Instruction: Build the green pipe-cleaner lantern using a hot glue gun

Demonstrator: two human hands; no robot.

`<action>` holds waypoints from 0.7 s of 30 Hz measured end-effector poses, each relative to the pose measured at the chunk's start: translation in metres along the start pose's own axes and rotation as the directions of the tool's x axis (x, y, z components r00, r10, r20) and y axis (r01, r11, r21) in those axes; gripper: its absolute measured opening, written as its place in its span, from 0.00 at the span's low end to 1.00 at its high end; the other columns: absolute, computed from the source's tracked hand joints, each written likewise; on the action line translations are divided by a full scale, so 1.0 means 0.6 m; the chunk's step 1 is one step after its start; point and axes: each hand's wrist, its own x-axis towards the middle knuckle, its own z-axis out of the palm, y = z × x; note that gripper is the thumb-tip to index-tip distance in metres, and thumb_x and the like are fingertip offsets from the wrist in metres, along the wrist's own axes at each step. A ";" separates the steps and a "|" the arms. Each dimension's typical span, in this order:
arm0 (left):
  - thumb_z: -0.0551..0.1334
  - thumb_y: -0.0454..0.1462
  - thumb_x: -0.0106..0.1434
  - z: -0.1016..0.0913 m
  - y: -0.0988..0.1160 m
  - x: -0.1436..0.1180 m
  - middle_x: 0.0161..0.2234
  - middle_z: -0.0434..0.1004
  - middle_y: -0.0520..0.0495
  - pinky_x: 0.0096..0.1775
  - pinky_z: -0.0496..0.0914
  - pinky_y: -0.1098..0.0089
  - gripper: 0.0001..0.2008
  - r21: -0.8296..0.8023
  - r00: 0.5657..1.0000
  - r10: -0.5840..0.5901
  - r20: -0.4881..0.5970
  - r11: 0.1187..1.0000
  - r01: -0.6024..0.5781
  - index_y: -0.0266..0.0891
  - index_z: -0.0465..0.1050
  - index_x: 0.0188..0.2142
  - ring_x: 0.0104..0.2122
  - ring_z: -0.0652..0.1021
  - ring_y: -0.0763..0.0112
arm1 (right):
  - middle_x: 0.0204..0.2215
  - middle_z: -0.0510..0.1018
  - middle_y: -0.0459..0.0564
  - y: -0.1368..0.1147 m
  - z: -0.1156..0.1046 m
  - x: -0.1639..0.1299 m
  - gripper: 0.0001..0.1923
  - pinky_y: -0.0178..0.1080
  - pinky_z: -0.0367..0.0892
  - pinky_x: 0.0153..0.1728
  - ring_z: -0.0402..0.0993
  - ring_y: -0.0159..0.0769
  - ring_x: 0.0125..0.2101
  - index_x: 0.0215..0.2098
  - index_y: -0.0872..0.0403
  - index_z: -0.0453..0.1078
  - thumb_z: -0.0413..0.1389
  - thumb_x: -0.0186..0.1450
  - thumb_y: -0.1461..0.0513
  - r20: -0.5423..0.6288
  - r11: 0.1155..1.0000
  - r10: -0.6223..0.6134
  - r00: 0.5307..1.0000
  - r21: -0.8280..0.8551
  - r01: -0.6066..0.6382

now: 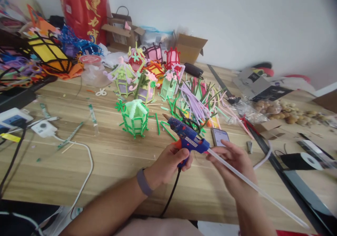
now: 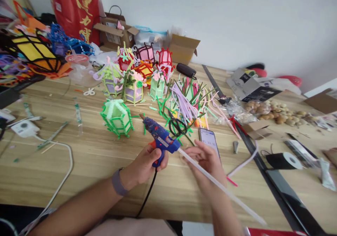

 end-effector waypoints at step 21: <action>0.64 0.61 0.52 0.006 -0.006 -0.006 0.18 0.62 0.56 0.24 0.55 0.73 0.29 0.153 0.992 -0.116 0.053 0.982 0.107 0.37 0.62 0.23 0.18 0.60 0.81 | 0.29 0.79 0.46 -0.122 -0.043 0.007 0.21 0.33 0.67 0.26 0.75 0.32 0.25 0.62 0.45 0.59 0.46 0.72 0.56 0.532 0.725 0.177 0.828 -0.639 0.256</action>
